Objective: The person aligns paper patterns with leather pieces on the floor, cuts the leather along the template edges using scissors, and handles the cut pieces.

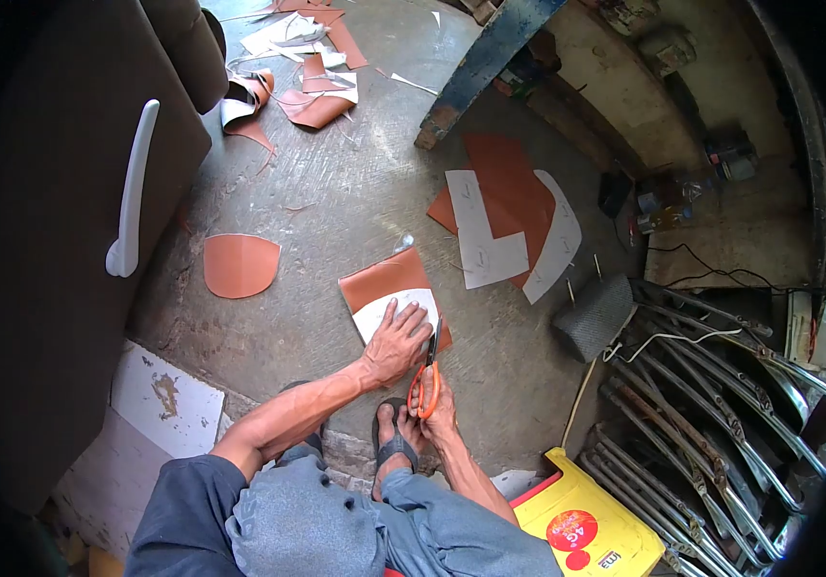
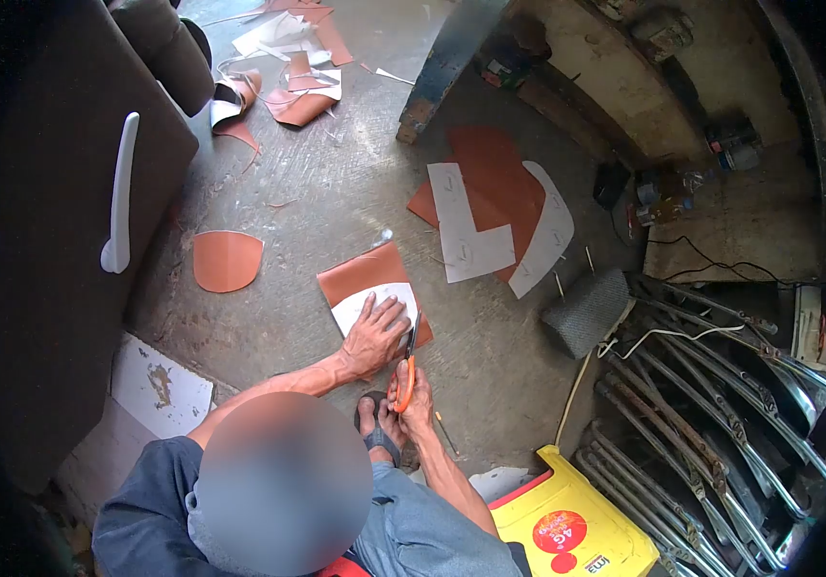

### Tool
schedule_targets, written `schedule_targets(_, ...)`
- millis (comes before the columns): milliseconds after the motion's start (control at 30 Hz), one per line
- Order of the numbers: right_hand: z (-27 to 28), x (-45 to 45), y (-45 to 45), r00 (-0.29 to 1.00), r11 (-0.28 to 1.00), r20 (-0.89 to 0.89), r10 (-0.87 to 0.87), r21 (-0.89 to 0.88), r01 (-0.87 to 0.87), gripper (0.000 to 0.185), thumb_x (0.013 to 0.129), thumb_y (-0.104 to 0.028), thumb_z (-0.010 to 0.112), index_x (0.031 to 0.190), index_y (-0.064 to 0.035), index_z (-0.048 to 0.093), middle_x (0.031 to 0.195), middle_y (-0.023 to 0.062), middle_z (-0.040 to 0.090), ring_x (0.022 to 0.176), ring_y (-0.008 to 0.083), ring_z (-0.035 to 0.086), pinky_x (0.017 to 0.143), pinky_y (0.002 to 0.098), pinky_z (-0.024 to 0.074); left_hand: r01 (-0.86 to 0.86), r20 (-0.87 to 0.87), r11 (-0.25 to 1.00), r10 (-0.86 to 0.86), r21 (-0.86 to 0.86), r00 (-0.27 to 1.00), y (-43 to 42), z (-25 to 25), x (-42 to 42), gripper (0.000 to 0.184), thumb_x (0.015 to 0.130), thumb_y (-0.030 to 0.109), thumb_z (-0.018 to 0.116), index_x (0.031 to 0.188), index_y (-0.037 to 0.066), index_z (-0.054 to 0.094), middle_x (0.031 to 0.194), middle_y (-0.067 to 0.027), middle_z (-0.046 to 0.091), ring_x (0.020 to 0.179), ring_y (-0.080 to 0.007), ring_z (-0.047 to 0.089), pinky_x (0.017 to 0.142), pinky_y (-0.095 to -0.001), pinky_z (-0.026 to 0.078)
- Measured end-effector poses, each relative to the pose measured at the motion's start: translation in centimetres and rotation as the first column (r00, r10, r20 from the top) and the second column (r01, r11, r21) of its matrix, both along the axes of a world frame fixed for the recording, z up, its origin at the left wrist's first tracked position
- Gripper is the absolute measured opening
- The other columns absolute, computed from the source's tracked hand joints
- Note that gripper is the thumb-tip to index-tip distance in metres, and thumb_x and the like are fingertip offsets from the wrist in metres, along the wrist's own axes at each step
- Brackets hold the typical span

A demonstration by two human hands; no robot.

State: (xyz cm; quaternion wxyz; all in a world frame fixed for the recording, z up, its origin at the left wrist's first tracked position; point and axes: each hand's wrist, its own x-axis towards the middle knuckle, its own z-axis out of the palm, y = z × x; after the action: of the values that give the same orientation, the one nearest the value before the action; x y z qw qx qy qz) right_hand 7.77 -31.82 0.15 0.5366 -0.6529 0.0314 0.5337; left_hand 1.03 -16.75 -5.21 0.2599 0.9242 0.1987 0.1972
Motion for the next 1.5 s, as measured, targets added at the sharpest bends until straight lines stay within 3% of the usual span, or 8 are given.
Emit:
schedule_targets(233,0.6,0.6,-0.2,0.999,0.999,0.028,0.032,-0.025,-0.032,0.038,0.099,-0.044,0.060,0.095,-0.0072,0.052,0.069,0.0008,0.052,0.049,0.0074,0.049,0.040,0.0216,0.0407,-0.006,0.000,0.998,0.006,-0.055,1.000,0.2,-0.6,-0.1,0.052,0.083,0.026,0.069,0.130,0.005,0.060,0.139,-0.0148,0.056,0.138,-0.0310,0.045,0.118,-0.0565,0.025)
schedule_targets(633,1.1,1.0,-1.4,0.998,0.998,0.003,0.061,-0.011,-0.061,0.038,0.099,-0.045,0.060,0.100,-0.0077,0.054,0.071,-0.0001,0.053,0.050,0.0065,0.050,0.041,0.0206,0.0427,0.059,-0.017,0.998,-0.059,0.010,0.998,0.4,-0.2,-0.6,0.052,0.085,0.030,0.069,0.129,0.004,0.061,0.138,-0.0125,0.058,0.137,-0.0272,0.047,0.119,-0.0577,0.023)
schedule_targets(900,0.5,1.3,-1.8,0.996,0.996,-0.021,0.083,-0.011,-0.083,0.040,0.099,-0.047,0.058,0.102,-0.0072,0.053,0.071,0.0011,0.052,0.051,0.0080,0.052,0.042,0.0225,0.0451,0.113,-0.015,0.992,-0.114,-0.052,0.993,0.7,-0.1,-0.3,0.051,0.086,0.027,0.067,0.131,0.004,0.059,0.140,-0.0130,0.057,0.137,-0.0261,0.047,0.120,-0.0543,0.024)
schedule_targets(1000,0.7,0.8,-1.4,0.996,0.996,0.038,0.086,-0.034,-0.084,0.041,0.098,-0.048,0.061,0.095,-0.0076,0.053,0.070,0.0004,0.053,0.051,0.0068,0.052,0.042,0.0207,0.0444,0.141,-0.057,0.989,-0.144,-0.051,0.988,1.1,0.0,-0.5,0.049,0.089,0.023,0.063,0.133,0.004,0.058,0.142,-0.0129,0.055,0.139,-0.0258,0.045,0.121,-0.0536,0.023)
schedule_targets(1067,0.5,0.7,-1.2,0.989,0.983,0.083,0.125,-0.144,-0.112,0.045,0.098,-0.051,0.058,0.104,-0.0074,0.053,0.072,0.0010,0.053,0.052,0.0081,0.053,0.042,0.0219,0.0453,0.159,-0.087,0.987,-0.161,-0.032,0.983,1.2,0.0,-0.6,0.047,0.091,0.021,0.060,0.135,0.004,0.057,0.144,-0.0128,0.054,0.140,-0.0256,0.044,0.121,-0.0536,0.022)
schedule_targets(1400,0.8,2.2,-1.4,0.969,0.983,0.167,0.180,-0.071,-0.170,0.040,0.097,-0.047,0.063,0.095,-0.0084,0.053,0.068,-0.0011,0.053,0.050,0.0071,0.052,0.043,0.0202,0.0441,0.228,-0.055,0.972,-0.232,-0.064,0.971,1.5,-0.7,-1.3,0.049,0.091,0.019,0.056,0.138,0.005,0.053,0.145,-0.0119,0.053,0.141,-0.0243,0.044,0.121,-0.0539,0.020)
schedule_targets(1500,1.3,2.7,-1.0,0.963,0.968,0.147,0.225,-0.148,-0.203,0.040,0.096,-0.047,0.063,0.096,-0.0084,0.054,0.068,-0.0013,0.054,0.050,0.0076,0.053,0.043,0.0203,0.0441,0.268,-0.065,0.961,-0.272,-0.063,0.960,2.0,0.0,-1.7,0.050,0.090,0.018,0.056,0.138,0.006,0.053,0.145,-0.0117,0.053,0.141,-0.0242,0.043,0.121,-0.0540,0.020)
